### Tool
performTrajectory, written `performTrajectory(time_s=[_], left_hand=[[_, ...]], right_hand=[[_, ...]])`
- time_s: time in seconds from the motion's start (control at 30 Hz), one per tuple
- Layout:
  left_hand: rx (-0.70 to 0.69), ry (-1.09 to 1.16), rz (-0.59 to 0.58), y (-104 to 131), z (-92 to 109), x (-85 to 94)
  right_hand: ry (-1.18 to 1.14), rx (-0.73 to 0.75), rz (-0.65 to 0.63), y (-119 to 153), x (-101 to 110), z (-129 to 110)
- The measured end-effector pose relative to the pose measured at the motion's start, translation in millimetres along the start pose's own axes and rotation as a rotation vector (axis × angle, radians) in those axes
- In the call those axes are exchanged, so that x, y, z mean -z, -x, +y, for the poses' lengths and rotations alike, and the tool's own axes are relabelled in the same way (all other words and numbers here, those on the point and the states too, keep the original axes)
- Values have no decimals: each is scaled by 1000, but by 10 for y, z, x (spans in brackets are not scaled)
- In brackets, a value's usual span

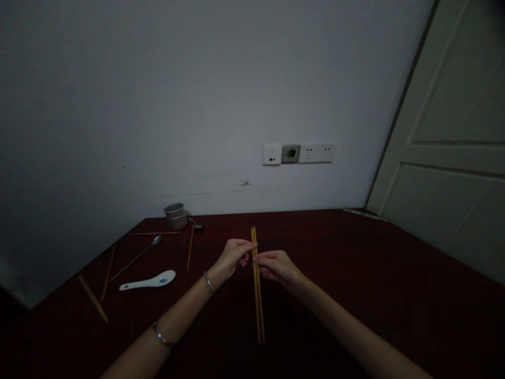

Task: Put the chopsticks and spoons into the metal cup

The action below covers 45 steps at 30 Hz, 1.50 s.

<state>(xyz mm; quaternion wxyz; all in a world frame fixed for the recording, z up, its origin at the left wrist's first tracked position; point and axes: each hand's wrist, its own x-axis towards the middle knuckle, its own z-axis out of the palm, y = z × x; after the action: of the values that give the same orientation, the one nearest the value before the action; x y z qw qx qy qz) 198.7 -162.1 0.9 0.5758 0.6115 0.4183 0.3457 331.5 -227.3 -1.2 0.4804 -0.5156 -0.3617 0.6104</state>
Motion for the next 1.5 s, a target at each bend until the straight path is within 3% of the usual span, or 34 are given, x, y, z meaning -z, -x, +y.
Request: performTrajectory(time_s=[0.37, 0.5, 0.73, 0.83, 0.9, 1.07, 1.3, 1.5], left_hand=[[113, -85, -24, -20, -14, 93], [127, -67, -17, -41, -52, 125], [154, -40, 11, -54, -113, 145], [157, -40, 25, -53, -138, 144], [159, -37, 18, -54, -158, 146], [176, -21, 1, -65, -207, 153], [163, -53, -53, -49, -218, 149], [45, -308, -122, -46, -209, 221]], right_hand=[[104, -12, -37, -55, -6, 130], [354, 12, 24, -54, 29, 111], [939, 238, 68, 79, -60, 140], [1183, 380, 159, 113, -142, 160], [1271, 396, 195, 116, -184, 167], [1336, 336, 196, 130, -240, 173], [1359, 372, 157, 185, -290, 137], [1341, 324, 152, 178, -324, 136]])
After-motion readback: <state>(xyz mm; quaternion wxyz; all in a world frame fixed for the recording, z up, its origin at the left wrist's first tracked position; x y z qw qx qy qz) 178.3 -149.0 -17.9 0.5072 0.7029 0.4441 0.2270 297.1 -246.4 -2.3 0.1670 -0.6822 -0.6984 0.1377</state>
